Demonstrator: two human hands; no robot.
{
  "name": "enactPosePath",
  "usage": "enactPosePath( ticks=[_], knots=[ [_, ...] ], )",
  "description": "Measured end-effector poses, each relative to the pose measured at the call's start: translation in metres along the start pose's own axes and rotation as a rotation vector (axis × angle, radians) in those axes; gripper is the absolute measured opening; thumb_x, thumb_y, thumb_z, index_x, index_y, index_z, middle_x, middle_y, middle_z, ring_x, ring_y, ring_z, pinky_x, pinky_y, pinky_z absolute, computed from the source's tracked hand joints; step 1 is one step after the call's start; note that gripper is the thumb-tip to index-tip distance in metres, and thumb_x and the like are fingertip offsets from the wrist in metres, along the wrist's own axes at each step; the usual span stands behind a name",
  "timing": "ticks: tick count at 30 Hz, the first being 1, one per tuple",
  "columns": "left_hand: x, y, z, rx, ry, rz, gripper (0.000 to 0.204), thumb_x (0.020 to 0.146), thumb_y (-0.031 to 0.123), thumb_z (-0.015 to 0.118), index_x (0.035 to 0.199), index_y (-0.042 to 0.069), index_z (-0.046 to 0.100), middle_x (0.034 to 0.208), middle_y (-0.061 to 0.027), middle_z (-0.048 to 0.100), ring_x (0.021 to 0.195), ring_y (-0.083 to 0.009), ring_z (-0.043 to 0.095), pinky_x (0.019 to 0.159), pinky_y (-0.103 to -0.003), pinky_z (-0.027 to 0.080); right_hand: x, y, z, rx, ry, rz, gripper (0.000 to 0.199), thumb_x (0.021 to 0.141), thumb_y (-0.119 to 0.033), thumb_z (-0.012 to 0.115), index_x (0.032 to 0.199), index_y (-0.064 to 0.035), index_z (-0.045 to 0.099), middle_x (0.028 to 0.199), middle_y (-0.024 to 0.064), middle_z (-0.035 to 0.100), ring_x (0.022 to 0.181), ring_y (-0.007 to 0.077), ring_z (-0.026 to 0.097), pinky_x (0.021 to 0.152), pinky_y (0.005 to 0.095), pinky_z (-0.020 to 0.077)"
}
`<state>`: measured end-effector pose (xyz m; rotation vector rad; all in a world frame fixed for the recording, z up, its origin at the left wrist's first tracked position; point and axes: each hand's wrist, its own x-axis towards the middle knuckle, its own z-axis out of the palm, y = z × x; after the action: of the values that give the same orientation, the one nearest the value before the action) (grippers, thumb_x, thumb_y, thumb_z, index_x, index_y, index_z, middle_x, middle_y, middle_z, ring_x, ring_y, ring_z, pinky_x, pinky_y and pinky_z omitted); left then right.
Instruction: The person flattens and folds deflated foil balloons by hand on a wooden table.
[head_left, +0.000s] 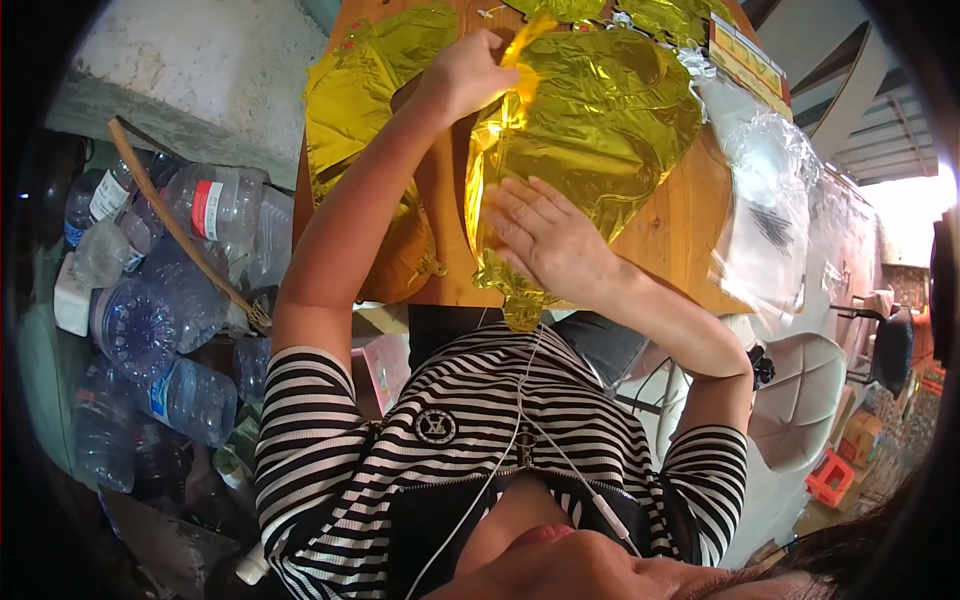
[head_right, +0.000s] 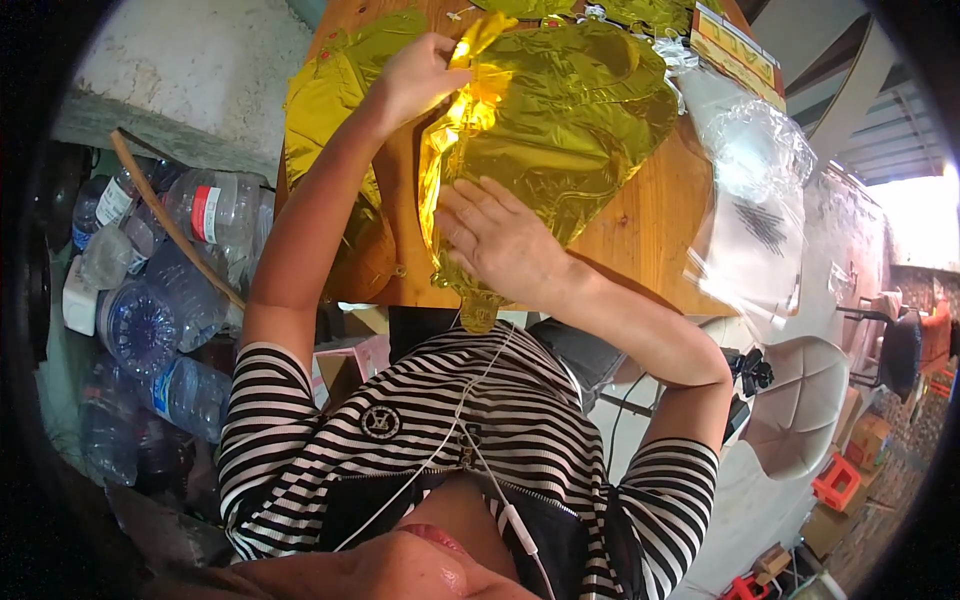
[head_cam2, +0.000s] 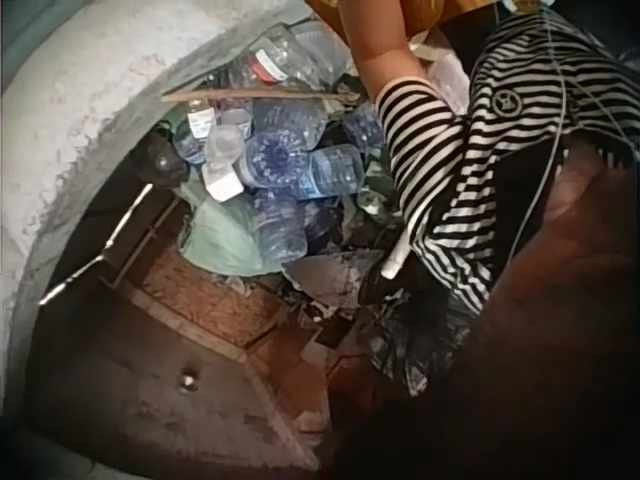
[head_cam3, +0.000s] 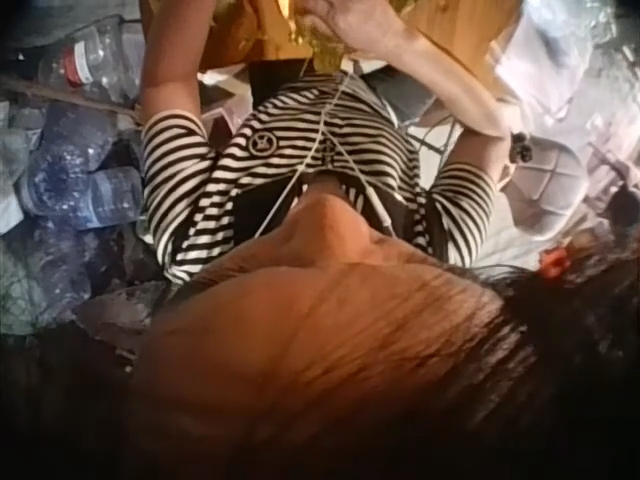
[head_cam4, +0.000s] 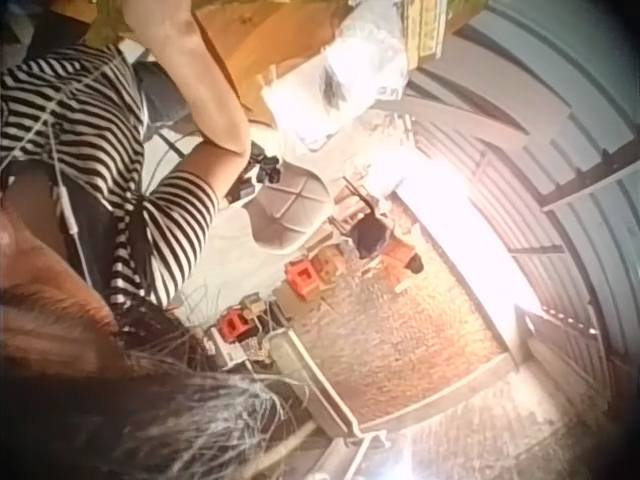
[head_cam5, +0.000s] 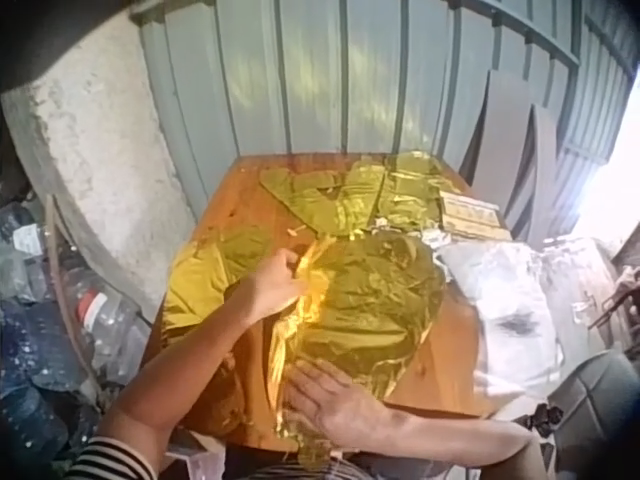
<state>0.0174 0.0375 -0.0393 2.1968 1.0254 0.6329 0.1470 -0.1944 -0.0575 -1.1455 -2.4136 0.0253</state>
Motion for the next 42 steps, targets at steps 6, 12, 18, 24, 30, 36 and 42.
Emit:
enactPosePath(
  ticks=[6, 12, 18, 24, 30, 36, 42],
  knots=[
    [-0.019, -0.018, -0.023, 0.097, 0.15, -0.126, 0.057, 0.079, 0.036, 0.082, 0.115, -0.004, 0.064, 0.099, -0.0227, 0.073, 0.095, -0.0365, 0.071, 0.083, -0.043, 0.056, 0.009, 0.027, 0.002, -0.092, -0.034, 0.059, 0.046, 0.092, -0.028, 0.07, 0.129, -0.0011, 0.064, 0.143, 0.018, 0.056, 0.136, 0.0345, 0.051, 0.118, 0.0495, 0.0375],
    [-0.029, -0.026, -0.027, 0.146, 0.195, -0.072, 0.048, 0.082, 0.037, 0.082, 0.098, -0.002, 0.06, 0.081, -0.0139, 0.06, 0.078, -0.0276, 0.06, 0.071, -0.041, 0.05, 0.012, 0.032, 0.008, -0.104, -0.115, 0.05, 0.045, 0.093, -0.031, 0.069, 0.126, -0.0014, 0.065, 0.14, 0.0165, 0.058, 0.135, 0.0334, 0.051, 0.118, 0.0483, 0.0364],
    [-0.027, -0.012, -0.027, 0.043, 0.157, -0.066, 0.042, 0.087, 0.034, 0.08, 0.101, -0.001, 0.061, 0.073, -0.0012, 0.055, 0.067, -0.0112, 0.052, 0.062, -0.032, 0.046, 0.01, 0.034, 0.011, -0.096, -0.1, 0.046, 0.046, 0.092, -0.032, 0.07, 0.126, -0.0016, 0.064, 0.136, 0.0154, 0.061, 0.133, 0.0325, 0.053, 0.119, 0.0479, 0.036],
    [-0.014, -0.022, -0.013, -0.262, 0.104, -0.007, 0.041, 0.088, 0.029, 0.079, 0.11, -0.002, 0.064, 0.082, -0.0035, 0.066, 0.073, -0.0095, 0.061, 0.065, -0.029, 0.05, 0.014, 0.033, 0.008, -0.089, -0.111, 0.025, 0.046, 0.091, -0.031, 0.072, 0.125, -0.0014, 0.065, 0.135, 0.0151, 0.062, 0.131, 0.0322, 0.054, 0.119, 0.0474, 0.0362],
    [-0.009, 0.016, 0.005, -0.442, -0.059, -0.046, 0.038, 0.096, 0.024, 0.073, 0.124, 0.001, 0.061, 0.097, -0.0011, 0.071, 0.084, -0.0054, 0.064, 0.068, -0.022, 0.05, 0.013, 0.033, 0.005, -0.094, -0.112, 0.031, 0.038, 0.09, -0.028, 0.072, 0.116, -0.0017, 0.067, 0.122, 0.0143, 0.065, 0.12, 0.0324, 0.058, 0.118, 0.0478, 0.0375],
    [-0.006, 0.008, 0.034, -0.426, 0.011, -0.115, 0.061, 0.093, 0.028, 0.076, 0.136, -0.008, 0.052, 0.098, -0.004, 0.07, 0.081, -0.0074, 0.063, 0.066, -0.024, 0.049, 0.013, 0.039, 0.0, -0.067, -0.093, -0.031, 0.027, 0.088, -0.022, 0.072, 0.106, -0.0017, 0.069, 0.108, 0.0127, 0.067, 0.113, 0.0323, 0.06, 0.115, 0.0473, 0.0411],
    [-0.007, -0.003, 0.044, -0.522, -0.041, -0.109, 0.063, 0.088, 0.031, 0.079, 0.13, -0.011, 0.057, 0.103, -0.013, 0.072, 0.09, -0.0167, 0.068, 0.078, -0.03, 0.055, -0.001, 0.027, -0.028, -0.04, -0.064, 0.037, 0.023, 0.085, -0.016, 0.074, 0.104, -0.0036, 0.07, 0.115, 0.0117, 0.068, 0.11, 0.031, 0.064, 0.108, 0.0452, 0.0483]
  ],
)
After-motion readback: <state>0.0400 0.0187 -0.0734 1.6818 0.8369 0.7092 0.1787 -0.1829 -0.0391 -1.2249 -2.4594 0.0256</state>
